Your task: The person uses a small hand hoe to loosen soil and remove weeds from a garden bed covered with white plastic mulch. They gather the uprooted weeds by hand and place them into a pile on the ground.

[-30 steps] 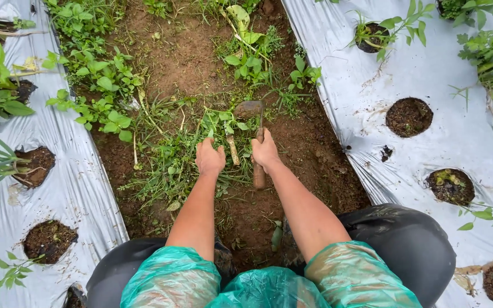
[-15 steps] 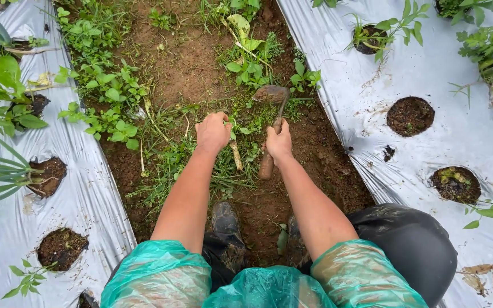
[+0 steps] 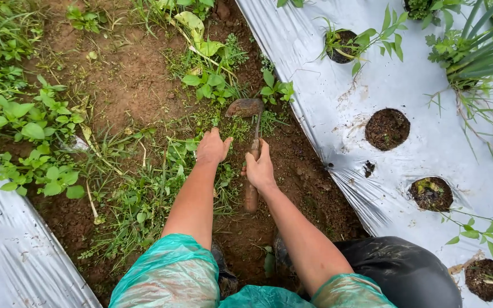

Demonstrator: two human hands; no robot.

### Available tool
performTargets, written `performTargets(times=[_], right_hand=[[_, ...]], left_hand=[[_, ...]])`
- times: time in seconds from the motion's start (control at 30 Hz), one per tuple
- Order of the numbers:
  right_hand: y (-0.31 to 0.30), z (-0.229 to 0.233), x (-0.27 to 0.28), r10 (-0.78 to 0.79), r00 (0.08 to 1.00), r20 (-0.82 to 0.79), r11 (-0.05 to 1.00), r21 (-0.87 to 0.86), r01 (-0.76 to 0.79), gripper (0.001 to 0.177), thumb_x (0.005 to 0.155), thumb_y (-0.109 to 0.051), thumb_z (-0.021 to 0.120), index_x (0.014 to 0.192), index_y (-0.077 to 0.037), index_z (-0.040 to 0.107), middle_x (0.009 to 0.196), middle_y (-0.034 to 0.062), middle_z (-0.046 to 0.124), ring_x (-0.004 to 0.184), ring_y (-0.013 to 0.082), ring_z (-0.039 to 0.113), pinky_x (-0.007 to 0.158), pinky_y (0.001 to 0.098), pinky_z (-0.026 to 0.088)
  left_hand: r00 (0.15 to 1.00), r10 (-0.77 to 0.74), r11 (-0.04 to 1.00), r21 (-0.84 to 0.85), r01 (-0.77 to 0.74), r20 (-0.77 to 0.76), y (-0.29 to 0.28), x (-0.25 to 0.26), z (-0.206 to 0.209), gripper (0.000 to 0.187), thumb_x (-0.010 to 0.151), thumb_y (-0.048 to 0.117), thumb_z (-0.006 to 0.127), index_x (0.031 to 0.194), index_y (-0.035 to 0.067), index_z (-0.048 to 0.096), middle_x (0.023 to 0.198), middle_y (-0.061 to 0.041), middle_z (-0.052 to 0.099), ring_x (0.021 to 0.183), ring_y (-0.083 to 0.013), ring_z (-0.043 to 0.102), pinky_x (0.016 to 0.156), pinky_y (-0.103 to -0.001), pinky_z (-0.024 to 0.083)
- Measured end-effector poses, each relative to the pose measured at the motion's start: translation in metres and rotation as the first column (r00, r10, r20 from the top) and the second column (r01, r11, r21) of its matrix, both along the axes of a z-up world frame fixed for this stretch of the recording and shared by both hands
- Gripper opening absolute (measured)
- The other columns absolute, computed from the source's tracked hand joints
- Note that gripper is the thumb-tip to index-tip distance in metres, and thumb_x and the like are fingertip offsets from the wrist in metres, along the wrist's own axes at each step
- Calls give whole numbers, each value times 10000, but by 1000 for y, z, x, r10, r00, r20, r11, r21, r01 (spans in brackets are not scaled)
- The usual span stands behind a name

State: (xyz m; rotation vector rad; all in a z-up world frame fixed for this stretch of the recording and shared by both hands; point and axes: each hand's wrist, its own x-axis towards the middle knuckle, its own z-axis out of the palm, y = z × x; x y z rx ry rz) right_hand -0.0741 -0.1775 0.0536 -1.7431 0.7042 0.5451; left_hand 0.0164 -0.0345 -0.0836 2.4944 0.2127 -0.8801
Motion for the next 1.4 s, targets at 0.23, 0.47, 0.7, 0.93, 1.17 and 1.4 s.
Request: performTargets(times=[0.23, 0.47, 0.7, 0.93, 1.17, 1.4], right_hand=[[-5, 7, 8, -22, 1000, 3, 1000, -2, 22, 645, 1010, -193, 443, 1601, -76, 213, 941, 150, 657, 773, 185, 723, 747, 359, 610], [-19, -21, 8, -2, 1000, -2, 998, -61, 2, 624, 965, -233, 514, 1538, -100, 305, 781, 100, 672, 636, 192, 715, 659, 373, 592], [-8, 32, 13, -32, 987, 158, 999, -4, 33, 639, 1050, -149, 377, 1633, -33, 143, 885, 167, 657, 711, 187, 675, 684, 351, 570], [5, -17, -21, 90, 996, -4, 996, 1, -90, 676, 1024, -227, 424, 1637, -86, 177, 942, 156, 670, 715, 221, 723, 694, 384, 616], [1, 5, -14, -6, 995, 103, 1000, 25, 3, 648, 1047, -209, 406, 1637, -75, 174, 849, 135, 665, 678, 205, 709, 654, 356, 600], [18, 1, -26, 19, 998, 53, 1000, -20, -18, 698, 1037, -235, 403, 1653, -103, 103, 985, 205, 646, 750, 256, 716, 698, 418, 600]], left_hand=[[994, 20, 980, -198, 1, 107, -44, 11, -3, 693, 965, 349, 745, 1509, 69, 421, 1460, -255, 413, 1204, -519, 628, 961, -610, 613], [969, 180, 971, -190, -148, 167, -48, 21, -83, 234, 1025, 227, 630, 1194, 105, 735, 1154, -170, 700, 952, -412, 752, 746, -473, 661], [947, 311, 936, -200, -290, 85, -42, 2, -43, 180, 1001, 194, 665, 1111, 155, 801, 1052, -170, 780, 977, -336, 762, 823, -463, 647], [957, 278, 954, -137, -266, 80, -37, -4, -60, 232, 1007, 173, 644, 1182, 85, 768, 1009, -184, 769, 914, -328, 759, 758, -488, 663], [957, 282, 952, -143, -270, 65, -27, -7, -63, 251, 988, 134, 661, 1196, 34, 760, 1148, -256, 740, 1110, -410, 711, 918, -538, 621], [955, 293, 950, -98, -296, -41, -15, 2, -60, 247, 992, 163, 624, 1117, 13, 776, 1082, -240, 753, 1029, -385, 737, 842, -528, 649]])
